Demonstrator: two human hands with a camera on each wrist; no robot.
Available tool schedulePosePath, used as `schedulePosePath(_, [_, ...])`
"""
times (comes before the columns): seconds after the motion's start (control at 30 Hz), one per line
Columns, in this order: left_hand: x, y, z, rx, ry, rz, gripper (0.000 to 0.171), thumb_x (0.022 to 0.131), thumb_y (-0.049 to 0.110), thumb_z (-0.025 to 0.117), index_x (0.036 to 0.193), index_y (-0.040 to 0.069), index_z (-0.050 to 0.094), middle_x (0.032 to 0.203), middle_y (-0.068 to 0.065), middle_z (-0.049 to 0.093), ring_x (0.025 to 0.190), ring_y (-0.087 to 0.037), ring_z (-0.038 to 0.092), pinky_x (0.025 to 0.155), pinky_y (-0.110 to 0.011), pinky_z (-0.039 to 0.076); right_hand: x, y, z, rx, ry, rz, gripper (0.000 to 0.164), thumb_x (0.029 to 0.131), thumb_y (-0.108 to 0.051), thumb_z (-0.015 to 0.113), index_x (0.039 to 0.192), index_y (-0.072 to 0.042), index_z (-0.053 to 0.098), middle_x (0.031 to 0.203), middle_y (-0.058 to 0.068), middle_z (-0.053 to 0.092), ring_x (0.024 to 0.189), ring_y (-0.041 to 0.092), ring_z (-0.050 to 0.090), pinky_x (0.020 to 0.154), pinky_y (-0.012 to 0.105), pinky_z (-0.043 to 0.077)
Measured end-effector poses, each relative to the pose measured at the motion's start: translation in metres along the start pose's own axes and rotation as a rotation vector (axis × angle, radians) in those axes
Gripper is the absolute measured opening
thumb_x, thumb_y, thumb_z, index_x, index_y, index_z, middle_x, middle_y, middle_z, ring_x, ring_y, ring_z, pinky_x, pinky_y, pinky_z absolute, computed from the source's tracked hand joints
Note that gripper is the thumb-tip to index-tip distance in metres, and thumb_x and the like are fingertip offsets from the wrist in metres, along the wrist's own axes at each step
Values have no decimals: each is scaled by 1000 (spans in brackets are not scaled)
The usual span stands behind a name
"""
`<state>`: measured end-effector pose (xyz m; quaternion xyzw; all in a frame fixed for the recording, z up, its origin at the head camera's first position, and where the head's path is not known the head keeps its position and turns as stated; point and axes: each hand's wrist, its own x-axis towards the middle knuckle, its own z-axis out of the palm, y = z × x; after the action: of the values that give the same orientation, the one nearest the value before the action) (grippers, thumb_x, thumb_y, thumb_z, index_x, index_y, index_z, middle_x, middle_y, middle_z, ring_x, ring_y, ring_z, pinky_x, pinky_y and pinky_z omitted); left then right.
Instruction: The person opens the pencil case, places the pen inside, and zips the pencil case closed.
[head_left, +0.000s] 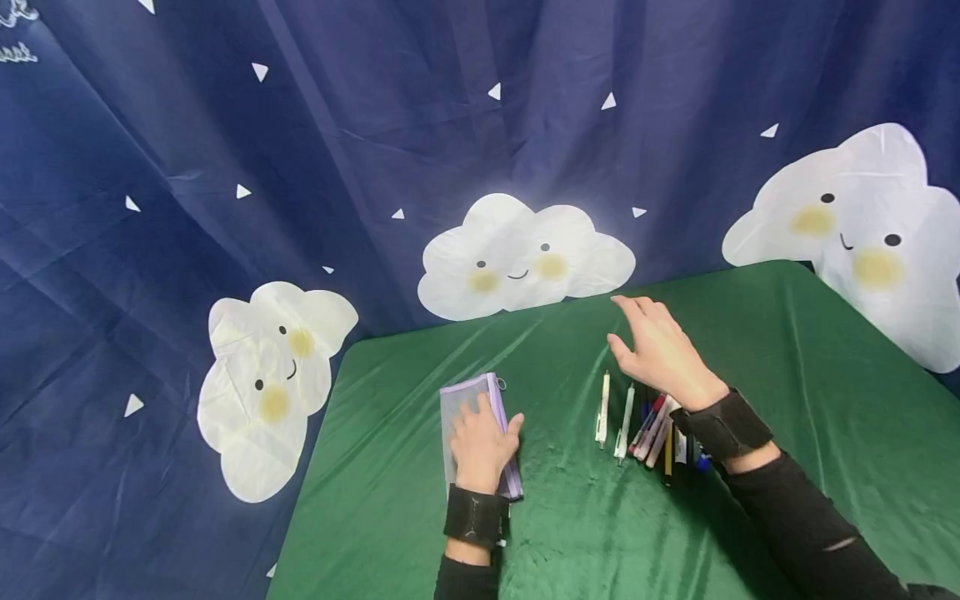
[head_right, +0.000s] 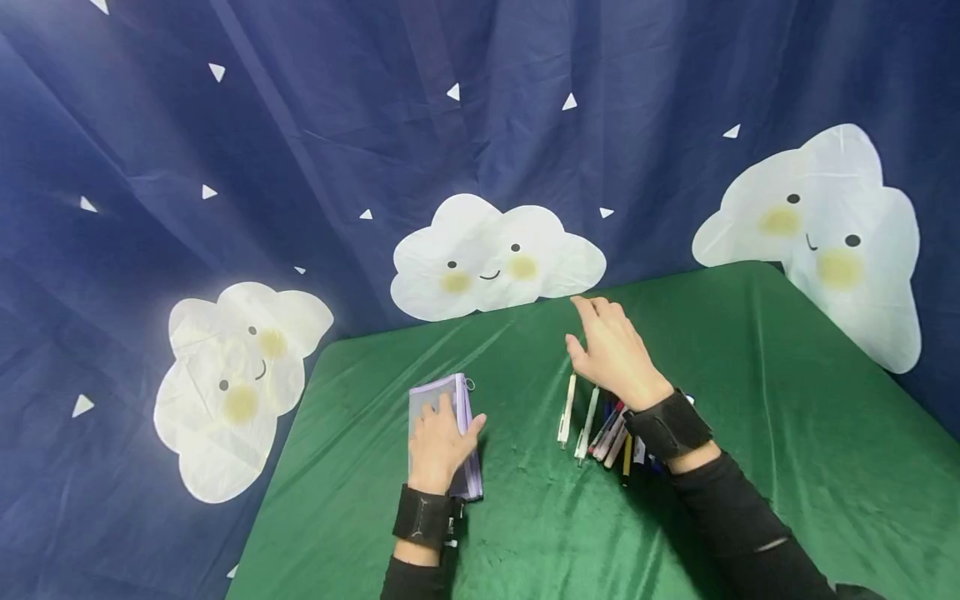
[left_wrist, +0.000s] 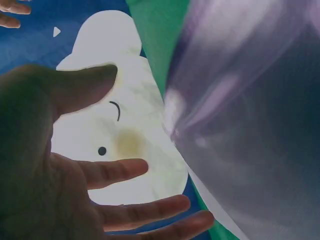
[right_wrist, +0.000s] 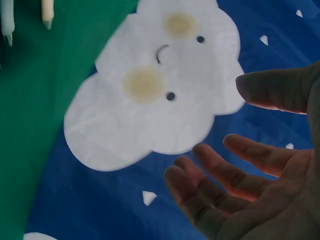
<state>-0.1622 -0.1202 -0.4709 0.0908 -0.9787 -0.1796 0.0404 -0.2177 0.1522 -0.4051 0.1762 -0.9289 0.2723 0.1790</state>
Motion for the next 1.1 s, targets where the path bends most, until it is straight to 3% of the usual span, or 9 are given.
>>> schedulePosePath(0.13, [7,-4,0,1,-51,-51,83,87,57,70,146,4,46,142,-36,49,126,-56,53,92,-69,50,9,3,11,7,-71,20,57,96,-14,62,145,8,44,130,36,56,119,52,54,96,65,47])
schedulePosePath(0.3, [13,-9,0,26,-82,-110,82,83,53,76,144,6,47,136,-37,50,122,-57,54,89,-67,53,18,8,23,28,-165,76,59,97,-15,61,147,9,41,130,37,57,119,53,56,98,66,46])
schedulePosePath(0.53, [16,-14,2,23,-79,-151,85,77,53,80,140,6,49,127,-40,53,113,-59,55,80,-64,55,23,16,39,33,-316,178,63,98,-17,62,148,11,37,134,39,55,122,55,54,102,67,45])
schedulePosePath(0.73, [19,-18,4,47,-78,-172,93,76,58,79,146,6,47,126,-42,52,110,-60,56,83,-63,55,28,16,53,35,-444,253,68,98,-20,64,149,12,35,137,39,54,123,56,54,101,65,48])
schedulePosePath(0.87, [21,-21,5,69,-79,-175,90,75,54,78,145,6,48,129,-45,52,112,-61,57,85,-62,54,28,14,58,18,-511,278,71,96,-21,68,148,14,35,136,39,53,123,56,54,100,63,49])
schedulePosePath(0.97, [22,-23,6,83,-88,-178,86,75,51,75,143,6,49,130,-45,53,112,-60,57,84,-61,54,25,14,61,3,-529,274,66,93,-21,71,140,16,43,119,36,62,108,50,63,91,57,55])
schedulePosePath(1.1, [25,-25,6,85,-108,-180,85,72,47,71,143,7,49,128,-42,56,109,-56,58,83,-60,54,22,16,66,30,-556,312,41,91,-19,74,114,10,57,86,20,64,70,31,66,62,37,55])
